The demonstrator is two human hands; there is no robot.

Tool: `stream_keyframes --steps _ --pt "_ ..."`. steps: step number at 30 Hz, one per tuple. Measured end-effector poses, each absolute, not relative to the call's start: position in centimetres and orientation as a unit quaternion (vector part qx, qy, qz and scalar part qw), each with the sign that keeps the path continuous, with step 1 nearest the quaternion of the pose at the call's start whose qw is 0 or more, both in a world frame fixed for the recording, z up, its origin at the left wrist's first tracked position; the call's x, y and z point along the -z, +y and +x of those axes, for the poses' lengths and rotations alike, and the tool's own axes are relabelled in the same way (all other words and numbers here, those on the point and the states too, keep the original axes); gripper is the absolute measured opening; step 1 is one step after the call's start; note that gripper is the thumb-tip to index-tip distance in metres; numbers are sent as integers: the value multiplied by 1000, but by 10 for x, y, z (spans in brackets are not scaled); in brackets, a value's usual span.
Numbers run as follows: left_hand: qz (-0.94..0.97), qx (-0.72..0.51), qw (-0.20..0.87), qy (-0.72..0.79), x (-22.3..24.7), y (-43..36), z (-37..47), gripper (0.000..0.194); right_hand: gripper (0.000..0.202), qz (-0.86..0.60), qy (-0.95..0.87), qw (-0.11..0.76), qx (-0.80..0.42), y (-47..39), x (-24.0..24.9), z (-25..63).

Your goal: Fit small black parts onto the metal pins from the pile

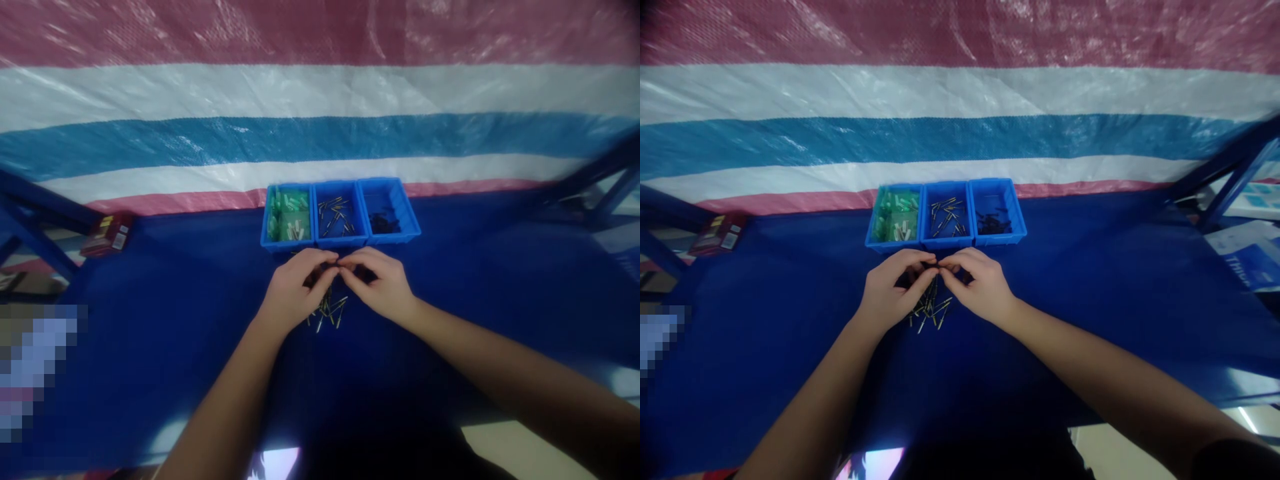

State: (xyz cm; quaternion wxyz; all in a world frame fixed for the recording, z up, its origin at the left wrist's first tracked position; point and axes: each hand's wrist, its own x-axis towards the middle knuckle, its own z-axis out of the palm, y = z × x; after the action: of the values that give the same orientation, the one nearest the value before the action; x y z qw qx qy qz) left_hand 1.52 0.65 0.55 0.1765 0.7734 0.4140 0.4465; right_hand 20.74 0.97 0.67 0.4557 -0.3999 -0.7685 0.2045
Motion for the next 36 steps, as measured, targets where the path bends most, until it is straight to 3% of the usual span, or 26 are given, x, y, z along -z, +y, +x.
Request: stream_keyframes --steps 36 --pt "776 -459 158 403 -3 9 16 19 10 -402 -770 457 -191 9 -6 206"
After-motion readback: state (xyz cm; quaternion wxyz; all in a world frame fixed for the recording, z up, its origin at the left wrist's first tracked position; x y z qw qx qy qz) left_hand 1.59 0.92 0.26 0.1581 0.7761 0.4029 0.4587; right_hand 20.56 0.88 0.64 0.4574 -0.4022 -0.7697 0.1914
